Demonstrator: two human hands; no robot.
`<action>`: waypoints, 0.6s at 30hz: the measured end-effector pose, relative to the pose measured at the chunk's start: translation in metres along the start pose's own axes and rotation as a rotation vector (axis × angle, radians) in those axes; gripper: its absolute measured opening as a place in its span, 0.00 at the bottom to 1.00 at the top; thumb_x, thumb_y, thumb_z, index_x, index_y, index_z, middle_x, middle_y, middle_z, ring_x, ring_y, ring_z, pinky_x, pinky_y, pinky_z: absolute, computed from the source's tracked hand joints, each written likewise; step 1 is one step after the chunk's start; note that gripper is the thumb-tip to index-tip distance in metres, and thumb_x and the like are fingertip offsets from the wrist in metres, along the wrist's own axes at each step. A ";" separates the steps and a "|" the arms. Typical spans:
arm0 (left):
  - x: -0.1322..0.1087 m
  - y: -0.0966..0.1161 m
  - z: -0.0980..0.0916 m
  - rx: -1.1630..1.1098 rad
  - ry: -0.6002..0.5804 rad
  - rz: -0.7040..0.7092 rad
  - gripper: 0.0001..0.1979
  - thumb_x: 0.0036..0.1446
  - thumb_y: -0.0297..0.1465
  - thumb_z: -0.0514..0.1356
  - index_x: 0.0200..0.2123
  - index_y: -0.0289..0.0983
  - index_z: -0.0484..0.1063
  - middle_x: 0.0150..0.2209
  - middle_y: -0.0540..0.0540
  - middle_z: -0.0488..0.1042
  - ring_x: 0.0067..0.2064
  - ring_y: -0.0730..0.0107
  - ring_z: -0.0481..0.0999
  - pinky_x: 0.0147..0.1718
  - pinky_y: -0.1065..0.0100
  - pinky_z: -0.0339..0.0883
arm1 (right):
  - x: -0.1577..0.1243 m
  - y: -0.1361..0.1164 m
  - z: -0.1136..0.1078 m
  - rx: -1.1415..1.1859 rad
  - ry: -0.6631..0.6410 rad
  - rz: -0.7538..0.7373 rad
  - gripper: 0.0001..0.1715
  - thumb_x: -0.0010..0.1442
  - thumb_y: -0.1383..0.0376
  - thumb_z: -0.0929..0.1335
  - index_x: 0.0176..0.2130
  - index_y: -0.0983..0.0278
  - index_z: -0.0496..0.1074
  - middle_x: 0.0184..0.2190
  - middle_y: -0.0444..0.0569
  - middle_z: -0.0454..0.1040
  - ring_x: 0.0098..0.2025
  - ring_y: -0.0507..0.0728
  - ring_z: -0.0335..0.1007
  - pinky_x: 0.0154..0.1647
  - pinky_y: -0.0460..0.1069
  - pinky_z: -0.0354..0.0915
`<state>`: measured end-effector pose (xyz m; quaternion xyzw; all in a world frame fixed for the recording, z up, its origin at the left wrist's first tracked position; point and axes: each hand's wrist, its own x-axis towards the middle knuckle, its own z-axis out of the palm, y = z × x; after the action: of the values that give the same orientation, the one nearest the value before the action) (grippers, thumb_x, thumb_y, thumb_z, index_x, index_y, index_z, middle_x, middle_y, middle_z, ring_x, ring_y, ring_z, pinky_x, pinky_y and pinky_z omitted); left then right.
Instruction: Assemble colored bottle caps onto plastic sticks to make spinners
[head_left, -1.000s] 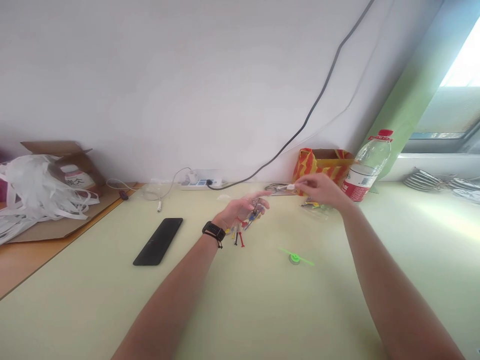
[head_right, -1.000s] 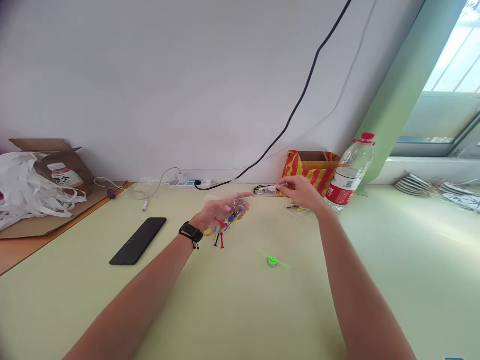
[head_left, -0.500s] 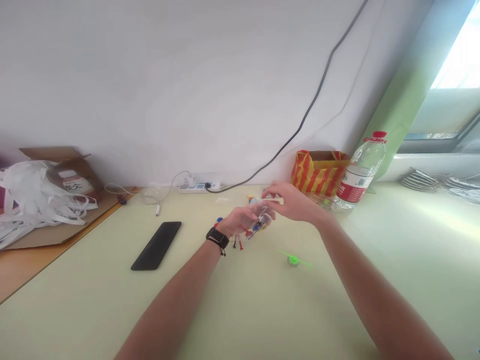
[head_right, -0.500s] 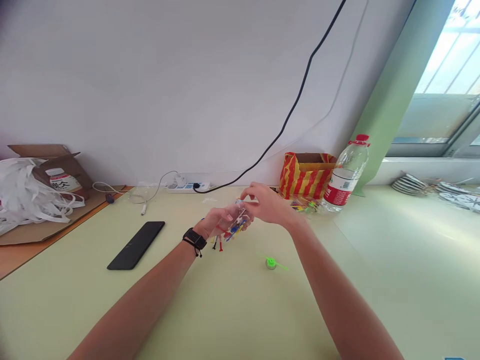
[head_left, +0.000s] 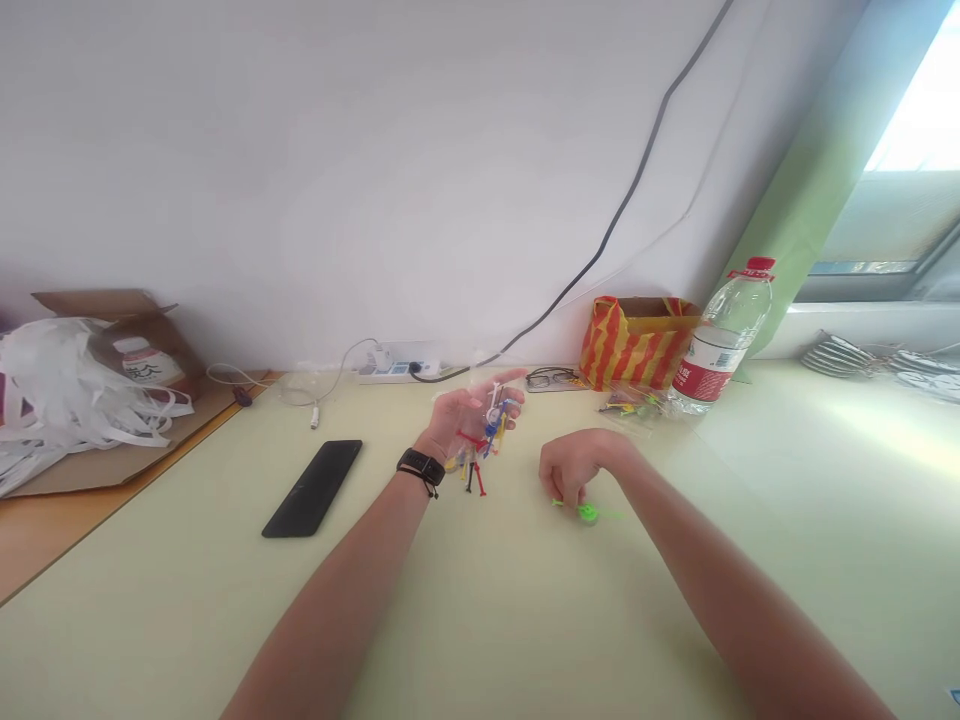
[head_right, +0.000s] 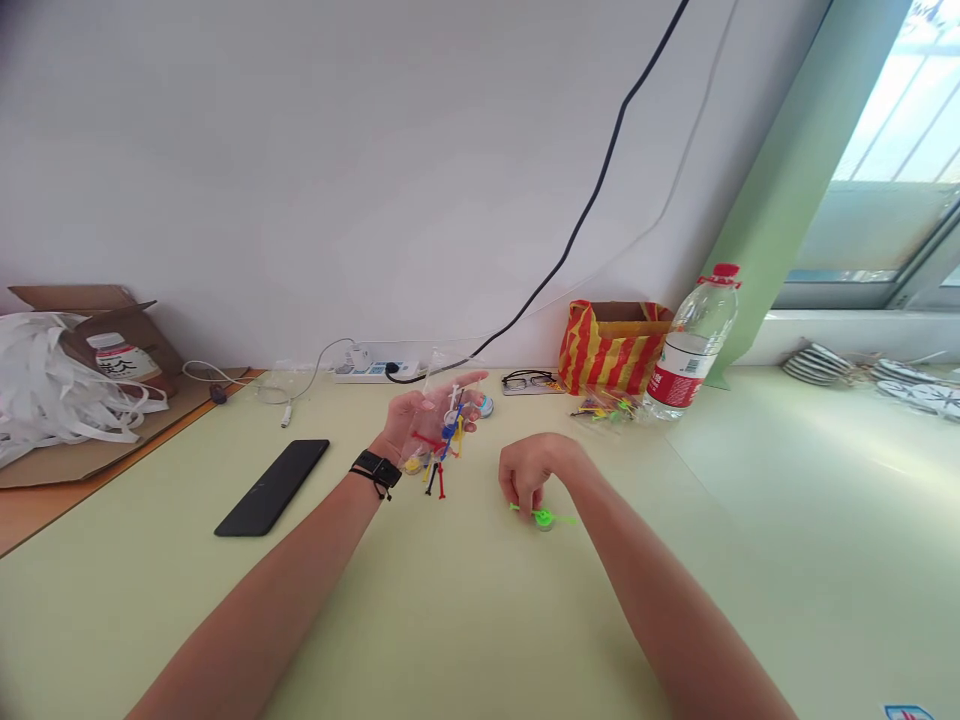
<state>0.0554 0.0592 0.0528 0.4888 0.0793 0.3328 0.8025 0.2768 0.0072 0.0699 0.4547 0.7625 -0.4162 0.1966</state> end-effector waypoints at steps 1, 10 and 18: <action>-0.001 0.000 0.000 0.004 0.006 0.003 0.42 0.40 0.31 0.58 0.64 0.33 0.67 0.48 0.36 0.75 0.42 0.57 0.73 0.44 0.58 0.66 | 0.001 0.000 -0.001 0.025 0.013 -0.035 0.13 0.37 0.65 0.79 0.25 0.63 0.76 0.23 0.44 0.79 0.31 0.58 0.78 0.33 0.48 0.67; -0.003 -0.006 -0.002 0.072 -0.026 -0.077 0.43 0.41 0.31 0.58 0.65 0.36 0.66 0.49 0.36 0.73 0.43 0.57 0.73 0.43 0.58 0.66 | -0.080 0.005 -0.025 0.647 1.057 -0.553 0.24 0.55 0.45 0.75 0.39 0.61 0.76 0.41 0.54 0.82 0.40 0.60 0.79 0.46 0.56 0.74; 0.005 -0.019 0.012 0.052 -0.102 -0.092 0.41 0.38 0.31 0.58 0.61 0.34 0.68 0.49 0.36 0.74 0.44 0.56 0.72 0.44 0.58 0.64 | -0.032 -0.031 -0.018 0.714 1.461 -0.629 0.23 0.54 0.44 0.75 0.36 0.59 0.79 0.45 0.51 0.76 0.45 0.61 0.76 0.47 0.57 0.75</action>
<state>0.0731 0.0484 0.0442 0.5218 0.0692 0.2680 0.8069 0.2676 -0.0029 0.1161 0.4105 0.6119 -0.2696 -0.6200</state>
